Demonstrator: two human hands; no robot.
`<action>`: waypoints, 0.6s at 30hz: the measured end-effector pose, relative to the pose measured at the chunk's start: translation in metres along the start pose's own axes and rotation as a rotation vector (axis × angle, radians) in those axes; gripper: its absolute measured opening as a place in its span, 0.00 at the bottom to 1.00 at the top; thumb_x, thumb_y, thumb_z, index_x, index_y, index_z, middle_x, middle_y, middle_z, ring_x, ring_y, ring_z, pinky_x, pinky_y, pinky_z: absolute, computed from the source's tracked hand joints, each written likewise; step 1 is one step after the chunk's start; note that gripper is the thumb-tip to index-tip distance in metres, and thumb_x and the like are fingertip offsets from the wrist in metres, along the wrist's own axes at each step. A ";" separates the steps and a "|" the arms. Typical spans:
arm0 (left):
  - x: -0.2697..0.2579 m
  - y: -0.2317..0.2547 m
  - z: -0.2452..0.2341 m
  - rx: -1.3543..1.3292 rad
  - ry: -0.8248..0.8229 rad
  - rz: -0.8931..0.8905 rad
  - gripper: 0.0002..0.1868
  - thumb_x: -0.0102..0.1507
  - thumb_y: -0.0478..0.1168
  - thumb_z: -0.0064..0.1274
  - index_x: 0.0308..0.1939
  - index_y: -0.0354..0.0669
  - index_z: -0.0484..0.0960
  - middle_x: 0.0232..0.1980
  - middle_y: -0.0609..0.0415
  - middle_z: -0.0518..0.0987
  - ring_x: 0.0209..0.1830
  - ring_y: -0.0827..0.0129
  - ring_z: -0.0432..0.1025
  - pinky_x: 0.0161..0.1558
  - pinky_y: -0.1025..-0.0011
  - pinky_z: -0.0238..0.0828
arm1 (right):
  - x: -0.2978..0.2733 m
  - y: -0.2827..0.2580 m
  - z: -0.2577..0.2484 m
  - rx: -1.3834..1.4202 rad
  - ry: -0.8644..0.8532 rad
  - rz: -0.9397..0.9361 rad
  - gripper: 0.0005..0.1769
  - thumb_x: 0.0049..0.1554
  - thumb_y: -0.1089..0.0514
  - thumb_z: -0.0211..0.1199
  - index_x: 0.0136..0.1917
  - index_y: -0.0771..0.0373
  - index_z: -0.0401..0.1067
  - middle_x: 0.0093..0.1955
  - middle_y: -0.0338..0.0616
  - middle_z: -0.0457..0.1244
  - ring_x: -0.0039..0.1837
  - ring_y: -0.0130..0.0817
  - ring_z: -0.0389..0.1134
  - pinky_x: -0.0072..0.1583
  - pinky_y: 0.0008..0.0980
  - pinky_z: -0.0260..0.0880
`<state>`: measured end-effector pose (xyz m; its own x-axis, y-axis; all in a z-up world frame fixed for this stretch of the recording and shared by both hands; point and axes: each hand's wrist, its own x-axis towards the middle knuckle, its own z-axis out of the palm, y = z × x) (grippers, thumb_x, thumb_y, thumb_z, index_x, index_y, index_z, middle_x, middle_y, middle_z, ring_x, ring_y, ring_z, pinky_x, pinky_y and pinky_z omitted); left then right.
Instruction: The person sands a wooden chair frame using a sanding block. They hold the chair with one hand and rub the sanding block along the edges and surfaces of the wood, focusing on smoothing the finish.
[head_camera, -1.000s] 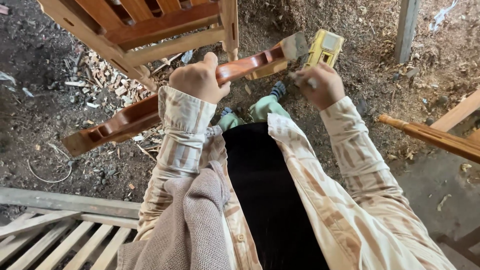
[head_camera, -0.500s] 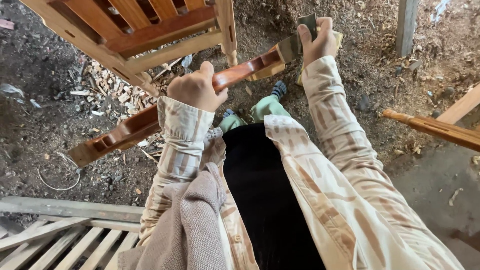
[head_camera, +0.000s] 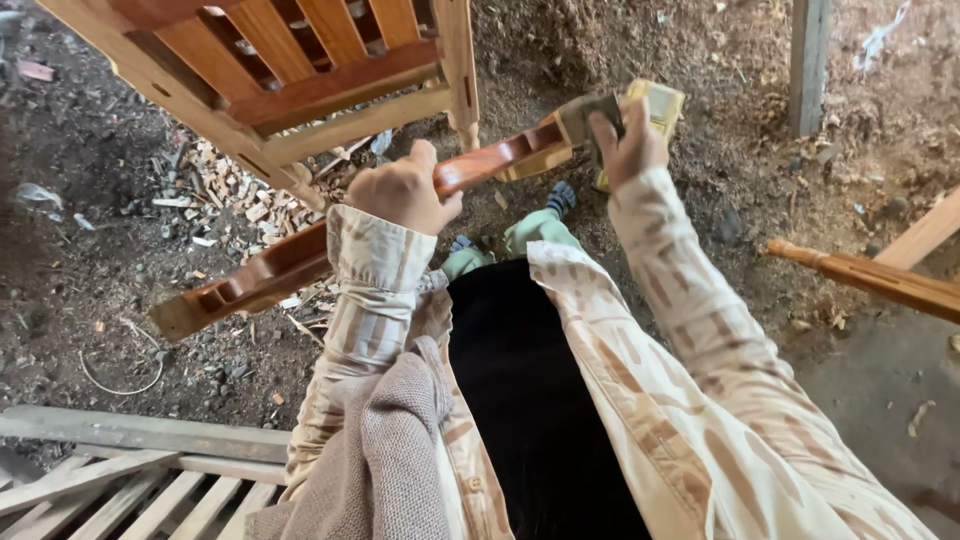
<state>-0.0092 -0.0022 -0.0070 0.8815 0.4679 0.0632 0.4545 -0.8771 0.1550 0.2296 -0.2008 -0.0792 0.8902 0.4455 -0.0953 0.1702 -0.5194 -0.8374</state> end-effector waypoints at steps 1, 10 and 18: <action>-0.003 -0.001 0.010 0.000 -0.028 -0.026 0.26 0.54 0.62 0.67 0.38 0.49 0.74 0.28 0.54 0.84 0.20 0.64 0.76 0.25 0.64 0.74 | -0.002 0.025 0.001 -0.209 0.019 -0.135 0.17 0.67 0.44 0.58 0.53 0.57 0.61 0.49 0.60 0.63 0.48 0.52 0.68 0.48 0.47 0.74; -0.002 0.001 -0.004 0.003 0.013 0.020 0.26 0.59 0.60 0.71 0.33 0.45 0.76 0.23 0.58 0.81 0.11 0.73 0.69 0.14 0.72 0.72 | 0.021 0.047 0.008 -0.225 -0.011 -0.362 0.21 0.68 0.46 0.55 0.59 0.67 0.71 0.52 0.54 0.69 0.47 0.45 0.71 0.48 0.44 0.77; 0.004 0.002 -0.016 0.022 -0.025 -0.046 0.26 0.59 0.62 0.70 0.36 0.46 0.78 0.26 0.58 0.83 0.14 0.74 0.71 0.20 0.70 0.75 | 0.029 0.031 0.018 -0.258 -0.106 -0.360 0.08 0.69 0.54 0.54 0.58 0.54 0.73 0.49 0.48 0.71 0.42 0.42 0.71 0.42 0.42 0.76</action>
<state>-0.0071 -0.0003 0.0094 0.8624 0.5053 0.0317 0.4971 -0.8570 0.1356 0.2535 -0.1907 -0.1173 0.7092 0.6961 0.1120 0.5729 -0.4764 -0.6669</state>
